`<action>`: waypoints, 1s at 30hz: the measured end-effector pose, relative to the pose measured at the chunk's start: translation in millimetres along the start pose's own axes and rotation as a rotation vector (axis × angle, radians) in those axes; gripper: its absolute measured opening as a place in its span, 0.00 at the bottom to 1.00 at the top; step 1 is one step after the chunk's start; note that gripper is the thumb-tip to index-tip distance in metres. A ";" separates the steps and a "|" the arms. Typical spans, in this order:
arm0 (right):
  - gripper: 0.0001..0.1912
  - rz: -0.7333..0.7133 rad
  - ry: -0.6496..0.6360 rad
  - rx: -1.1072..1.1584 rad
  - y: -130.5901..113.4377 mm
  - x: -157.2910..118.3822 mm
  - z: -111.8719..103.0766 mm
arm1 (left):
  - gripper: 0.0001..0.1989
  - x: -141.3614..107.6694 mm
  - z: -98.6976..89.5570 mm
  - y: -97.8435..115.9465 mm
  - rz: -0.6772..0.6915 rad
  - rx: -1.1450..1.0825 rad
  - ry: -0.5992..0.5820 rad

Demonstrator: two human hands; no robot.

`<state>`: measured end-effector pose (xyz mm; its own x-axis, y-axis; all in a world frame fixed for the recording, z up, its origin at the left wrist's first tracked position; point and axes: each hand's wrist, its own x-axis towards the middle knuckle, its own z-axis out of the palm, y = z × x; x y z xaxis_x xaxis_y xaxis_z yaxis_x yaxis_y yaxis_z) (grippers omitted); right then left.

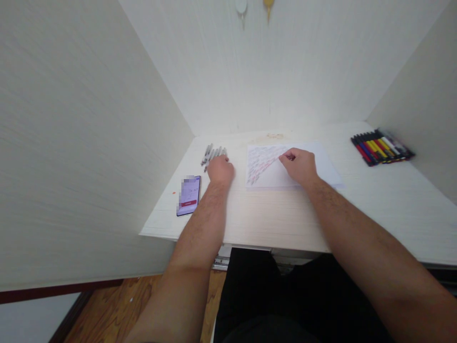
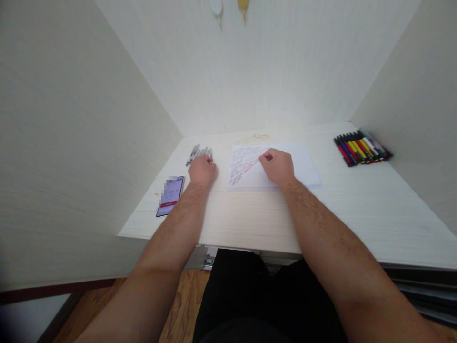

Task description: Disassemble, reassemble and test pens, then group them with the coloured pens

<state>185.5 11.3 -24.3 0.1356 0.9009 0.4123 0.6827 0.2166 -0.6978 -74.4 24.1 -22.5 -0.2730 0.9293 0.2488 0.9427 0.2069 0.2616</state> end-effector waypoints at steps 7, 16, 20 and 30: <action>0.10 0.003 -0.007 -0.014 -2.6 -0.9 -1.4 | 0.14 -4.8 -3.2 6.8 0.017 0.008 -0.003; 0.09 -0.013 -0.008 -0.013 -1.6 -0.6 -0.6 | 0.12 -6.9 -4.0 10.6 0.030 -0.003 -0.065; 0.09 -0.001 -0.011 0.003 -2.5 -1.0 -0.6 | 0.15 -9.1 -2.6 13.4 0.009 0.001 -0.057; 0.09 -0.003 -0.016 -0.004 -0.9 -0.5 0.6 | 0.15 -6.2 -1.6 12.7 -0.007 -0.008 -0.115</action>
<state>184.3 10.8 -24.2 0.1221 0.9060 0.4053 0.6863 0.2180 -0.6939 -61.0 20.4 -19.3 -0.2555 0.9569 0.1379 0.9392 0.2118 0.2704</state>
